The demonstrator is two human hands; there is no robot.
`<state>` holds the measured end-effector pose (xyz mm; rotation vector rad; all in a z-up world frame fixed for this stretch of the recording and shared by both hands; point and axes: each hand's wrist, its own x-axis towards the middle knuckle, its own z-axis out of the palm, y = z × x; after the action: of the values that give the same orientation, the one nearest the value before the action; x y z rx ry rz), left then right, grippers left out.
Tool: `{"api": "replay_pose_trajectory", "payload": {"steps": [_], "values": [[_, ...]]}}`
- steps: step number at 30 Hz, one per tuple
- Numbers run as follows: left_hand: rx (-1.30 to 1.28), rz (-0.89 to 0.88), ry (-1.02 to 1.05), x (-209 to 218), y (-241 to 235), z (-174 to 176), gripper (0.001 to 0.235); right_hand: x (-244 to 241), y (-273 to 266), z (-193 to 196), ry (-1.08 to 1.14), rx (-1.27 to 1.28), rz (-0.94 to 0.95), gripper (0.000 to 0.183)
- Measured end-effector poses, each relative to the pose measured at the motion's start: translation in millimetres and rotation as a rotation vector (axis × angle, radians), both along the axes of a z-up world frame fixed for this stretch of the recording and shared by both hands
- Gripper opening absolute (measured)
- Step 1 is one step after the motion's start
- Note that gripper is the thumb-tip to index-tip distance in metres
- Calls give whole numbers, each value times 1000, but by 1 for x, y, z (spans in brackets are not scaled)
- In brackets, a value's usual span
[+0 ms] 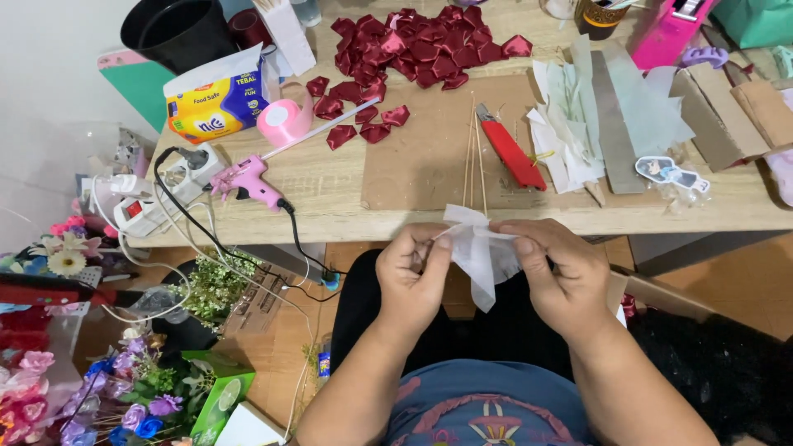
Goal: The person aligns and bundles thin wooden sticks, briefly handles a small white paper packet, and continues to adjust the sticks. The person works at a low table with craft supplies visible.
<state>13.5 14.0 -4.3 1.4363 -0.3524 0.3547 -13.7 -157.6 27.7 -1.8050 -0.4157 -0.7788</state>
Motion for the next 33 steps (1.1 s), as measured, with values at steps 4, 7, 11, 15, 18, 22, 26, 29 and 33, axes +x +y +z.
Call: {"api": "replay_pose_trajectory", "payload": {"steps": [4, 7, 11, 15, 18, 22, 26, 29, 33], "values": [[-64, -25, 49, 7, 6, -16, 6, 4, -2, -8, 43, 88, 14, 25], [-107, -56, 81, 12, 11, -32, 9, 8, -8, -22, 76, 135, 25, 28], [-62, -24, 81, 15, 14, -35, 13, 12, -19, -44, 183, 192, -45, 24], [-66, -15, 94, 16, 15, -32, 15, 13, -19, -45, 216, 232, -50, 22], [11, 15, 60, 12, 13, -31, 15, 12, -5, -32, 200, 226, -43, 19], [243, 122, -96, 3, 7, 11, 8, 7, 1, -19, 223, 168, -30, 32], [306, 158, -153, 0, 4, 13, 6, 10, -3, -24, 199, 50, -67, 25], [270, 137, -107, 8, 13, -11, 7, 15, -13, -41, 234, 122, -67, 9], [88, -12, 56, 10, 13, -22, 10, 16, -16, -41, 355, 235, -70, 6]]}}
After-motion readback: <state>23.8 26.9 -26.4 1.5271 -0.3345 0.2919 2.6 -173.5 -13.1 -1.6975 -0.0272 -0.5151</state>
